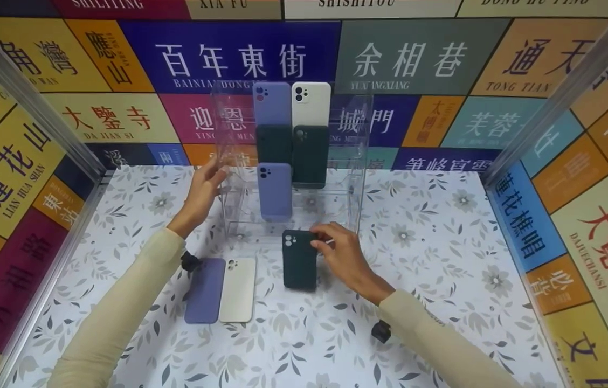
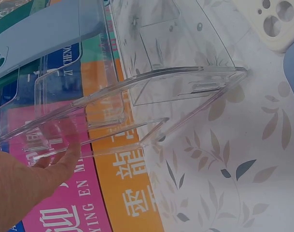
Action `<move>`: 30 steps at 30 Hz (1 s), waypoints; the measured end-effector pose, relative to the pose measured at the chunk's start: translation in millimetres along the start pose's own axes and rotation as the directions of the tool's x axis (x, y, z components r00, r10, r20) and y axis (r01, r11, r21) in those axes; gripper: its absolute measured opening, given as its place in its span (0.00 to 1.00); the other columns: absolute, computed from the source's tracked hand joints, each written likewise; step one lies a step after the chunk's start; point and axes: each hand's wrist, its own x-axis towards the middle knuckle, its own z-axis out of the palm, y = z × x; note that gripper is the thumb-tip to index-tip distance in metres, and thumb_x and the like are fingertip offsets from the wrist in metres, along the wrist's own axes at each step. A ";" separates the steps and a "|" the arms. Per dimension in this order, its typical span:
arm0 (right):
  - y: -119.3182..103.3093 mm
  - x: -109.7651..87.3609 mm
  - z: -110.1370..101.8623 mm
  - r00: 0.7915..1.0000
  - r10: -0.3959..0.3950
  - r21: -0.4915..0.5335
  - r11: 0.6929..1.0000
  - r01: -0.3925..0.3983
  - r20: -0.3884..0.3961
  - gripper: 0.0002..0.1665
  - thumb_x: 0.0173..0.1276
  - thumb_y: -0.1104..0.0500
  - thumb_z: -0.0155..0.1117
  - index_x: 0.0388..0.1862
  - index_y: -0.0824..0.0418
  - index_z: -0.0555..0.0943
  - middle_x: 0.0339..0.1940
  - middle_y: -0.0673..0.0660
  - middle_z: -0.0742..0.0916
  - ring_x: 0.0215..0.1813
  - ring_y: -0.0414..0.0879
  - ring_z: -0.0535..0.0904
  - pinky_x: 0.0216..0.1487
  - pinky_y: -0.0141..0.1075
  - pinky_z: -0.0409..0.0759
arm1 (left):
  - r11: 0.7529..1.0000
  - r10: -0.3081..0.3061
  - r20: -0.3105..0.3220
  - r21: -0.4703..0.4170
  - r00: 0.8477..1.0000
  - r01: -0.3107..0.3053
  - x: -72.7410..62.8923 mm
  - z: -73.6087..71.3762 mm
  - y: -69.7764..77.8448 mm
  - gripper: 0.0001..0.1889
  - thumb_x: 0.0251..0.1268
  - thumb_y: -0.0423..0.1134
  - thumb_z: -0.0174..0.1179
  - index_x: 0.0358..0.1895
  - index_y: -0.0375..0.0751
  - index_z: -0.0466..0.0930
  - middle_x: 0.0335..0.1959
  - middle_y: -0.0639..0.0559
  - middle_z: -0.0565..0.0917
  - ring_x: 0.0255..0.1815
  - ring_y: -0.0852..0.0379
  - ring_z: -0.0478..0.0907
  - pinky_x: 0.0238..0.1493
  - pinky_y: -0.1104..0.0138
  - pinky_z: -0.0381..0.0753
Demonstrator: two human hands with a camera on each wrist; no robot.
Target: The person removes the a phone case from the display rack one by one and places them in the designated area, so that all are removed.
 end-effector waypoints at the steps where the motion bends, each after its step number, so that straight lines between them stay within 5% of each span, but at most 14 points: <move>1: 0.9 -1.2 1.9 1.000 0.012 0.001 1.000 -0.012 0.005 0.17 0.70 0.74 0.75 0.56 0.64 0.92 0.45 0.57 0.91 0.47 0.57 0.90 0.47 0.31 0.90 | 1.000 -0.004 0.001 0.001 1.000 0.004 0.0 0.1 0.3 0.33 0.89 0.45 0.54 0.90 0.57 0.57 0.81 0.41 0.75 0.74 0.45 0.79 0.79 0.47 0.73; 10: 1.9 -7.6 17.6 0.978 0.198 0.076 0.976 -0.203 0.066 0.16 0.73 0.71 0.75 0.58 0.64 0.91 0.43 0.61 0.90 0.45 0.51 0.91 0.46 0.43 0.93 | 1.000 -0.013 0.018 0.012 1.000 0.012 -0.5 -0.5 1.7 0.33 0.89 0.45 0.53 0.90 0.62 0.56 0.81 0.45 0.75 0.73 0.48 0.80 0.78 0.47 0.74; 21: 8.9 -9.3 35.5 0.951 0.271 0.134 0.947 -0.291 0.148 0.16 0.72 0.73 0.75 0.57 0.72 0.89 0.42 0.67 0.90 0.41 0.53 0.91 0.44 0.52 0.93 | 1.000 -0.003 0.013 -0.027 1.000 0.003 0.5 -0.7 -0.2 0.33 0.89 0.44 0.53 0.90 0.59 0.58 0.82 0.42 0.74 0.74 0.46 0.79 0.79 0.48 0.74; 30: 22.7 -10.5 53.7 0.908 0.366 0.162 0.902 -0.400 0.205 0.17 0.72 0.73 0.74 0.59 0.74 0.88 0.41 0.62 0.89 0.37 0.50 0.90 0.42 0.49 0.93 | 1.000 -0.010 0.009 -0.024 1.000 0.010 0.4 -0.2 -0.3 0.33 0.89 0.43 0.53 0.90 0.59 0.57 0.82 0.43 0.74 0.74 0.46 0.79 0.78 0.48 0.75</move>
